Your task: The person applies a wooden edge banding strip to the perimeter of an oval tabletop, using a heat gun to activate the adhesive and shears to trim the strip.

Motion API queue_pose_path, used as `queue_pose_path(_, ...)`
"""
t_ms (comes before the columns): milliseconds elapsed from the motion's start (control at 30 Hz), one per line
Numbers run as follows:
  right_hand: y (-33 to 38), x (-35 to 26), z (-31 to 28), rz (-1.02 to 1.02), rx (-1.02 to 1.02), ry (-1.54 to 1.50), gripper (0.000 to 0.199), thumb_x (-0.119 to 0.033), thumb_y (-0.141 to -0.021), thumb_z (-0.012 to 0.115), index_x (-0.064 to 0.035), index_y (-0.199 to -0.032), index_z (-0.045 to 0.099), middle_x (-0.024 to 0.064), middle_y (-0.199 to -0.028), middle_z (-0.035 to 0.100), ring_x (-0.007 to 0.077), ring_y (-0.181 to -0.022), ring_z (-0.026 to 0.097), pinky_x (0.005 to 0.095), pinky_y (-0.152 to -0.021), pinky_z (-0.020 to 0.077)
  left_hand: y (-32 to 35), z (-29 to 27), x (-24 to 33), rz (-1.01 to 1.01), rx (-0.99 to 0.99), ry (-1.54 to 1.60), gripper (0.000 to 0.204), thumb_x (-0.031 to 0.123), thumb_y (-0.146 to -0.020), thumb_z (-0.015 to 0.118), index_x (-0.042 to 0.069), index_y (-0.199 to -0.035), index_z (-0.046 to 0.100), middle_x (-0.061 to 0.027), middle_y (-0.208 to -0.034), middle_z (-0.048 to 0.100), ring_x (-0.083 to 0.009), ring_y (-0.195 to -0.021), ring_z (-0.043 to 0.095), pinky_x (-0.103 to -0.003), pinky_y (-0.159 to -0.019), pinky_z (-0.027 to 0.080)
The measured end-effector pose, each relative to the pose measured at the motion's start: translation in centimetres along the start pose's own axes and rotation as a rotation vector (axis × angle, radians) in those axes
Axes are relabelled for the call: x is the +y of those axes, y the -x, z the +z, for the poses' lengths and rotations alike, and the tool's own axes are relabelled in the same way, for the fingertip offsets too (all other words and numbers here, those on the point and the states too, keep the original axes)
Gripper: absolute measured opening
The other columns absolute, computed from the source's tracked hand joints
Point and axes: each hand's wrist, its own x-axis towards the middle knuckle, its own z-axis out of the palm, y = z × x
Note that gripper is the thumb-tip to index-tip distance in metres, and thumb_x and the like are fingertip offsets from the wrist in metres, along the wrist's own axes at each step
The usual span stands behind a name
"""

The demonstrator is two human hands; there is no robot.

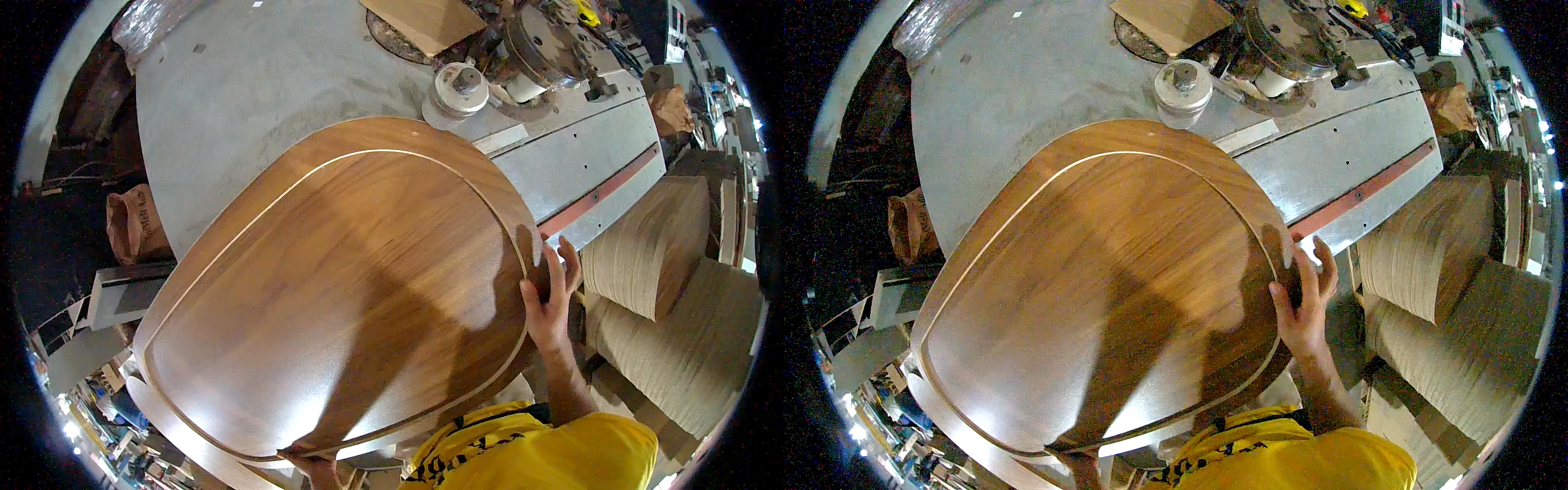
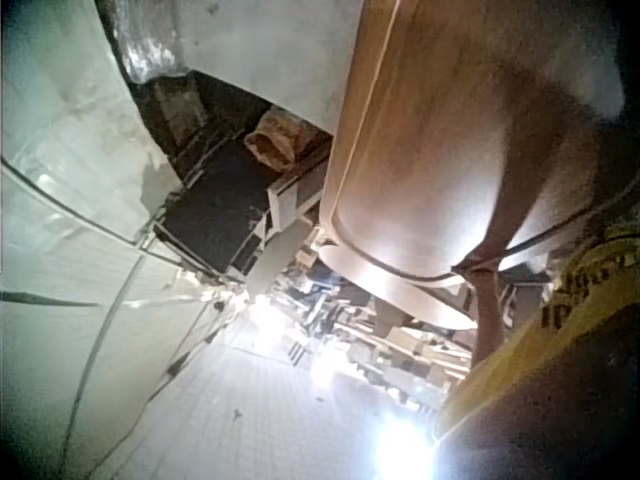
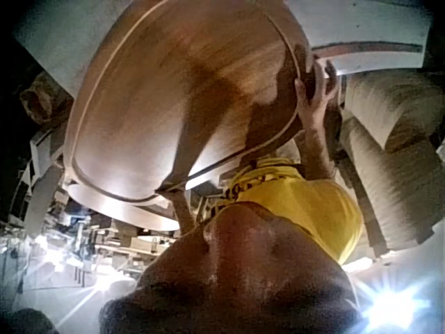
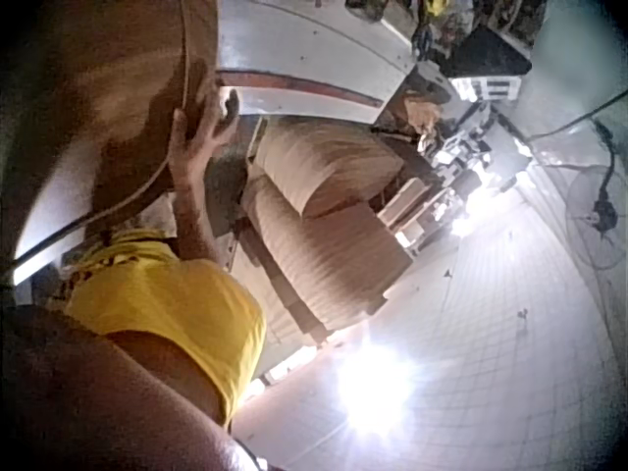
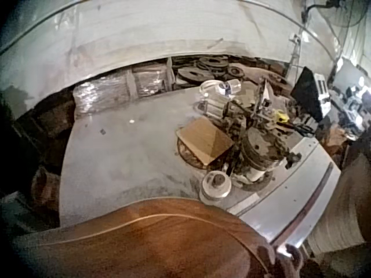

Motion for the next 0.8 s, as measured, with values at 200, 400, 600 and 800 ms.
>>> queue_pose_path(200, -3.7, -1.3, -0.6, -0.130, -0.196, 0.179, 0.056, -0.012, -0.097, 0.057, -0.0153, -0.152, 0.046, 0.0156, -0.159, 0.038, 0.0349, -0.147, 0.034, 0.0509, -0.116, 0.0231, 2.1, -0.8, -3.5, -0.027, 0.028, -0.024, 0.079, 0.077, -0.081, 0.055, 0.017, -0.133, 0.051, -0.0119, -0.133, 0.056, -0.0319, -0.122, 0.054, -0.056, -0.105, 0.046)
queue_pose_path(400, -6.3, -2.1, -0.2, -0.181, -0.226, 0.117, 0.060, -0.007, -0.095, 0.058, -0.0148, -0.153, 0.044, 0.0203, -0.155, 0.040, 0.0400, -0.144, 0.038, 0.0525, -0.116, 0.0305, 3.5, -0.7, -5.9, -0.054, 0.036, -0.043, 0.077, 0.072, -0.082, 0.057, 0.016, -0.135, 0.047, -0.0130, -0.135, 0.054, -0.0316, -0.124, 0.052, -0.056, -0.107, 0.043)
queue_pose_path(600, -8.7, -2.7, 0.5, -0.256, -0.207, 0.033, 0.061, -0.004, -0.093, 0.060, -0.0140, -0.151, 0.046, 0.0230, -0.150, 0.042, 0.0446, -0.141, 0.040, 0.0517, -0.115, 0.0369, 4.5, -0.9, -7.3, -0.067, 0.039, -0.051, 0.076, 0.066, -0.083, 0.058, 0.015, -0.137, 0.044, -0.0140, -0.138, 0.051, -0.0314, -0.126, 0.050, -0.055, -0.108, 0.041)
queue_pose_path(800, -10.5, -4.4, 1.4, -0.276, -0.197, 0.023, 0.061, -0.006, -0.093, 0.061, -0.0179, -0.151, 0.047, 0.0174, -0.149, 0.044, 0.0422, -0.138, 0.042, 0.0521, -0.115, 0.0360, 5.3, -1.4, -7.9, -0.081, 0.028, -0.063, 0.075, 0.061, -0.084, 0.060, 0.015, -0.139, 0.040, -0.0150, -0.140, 0.048, -0.0311, -0.128, 0.048, -0.055, -0.110, 0.038)
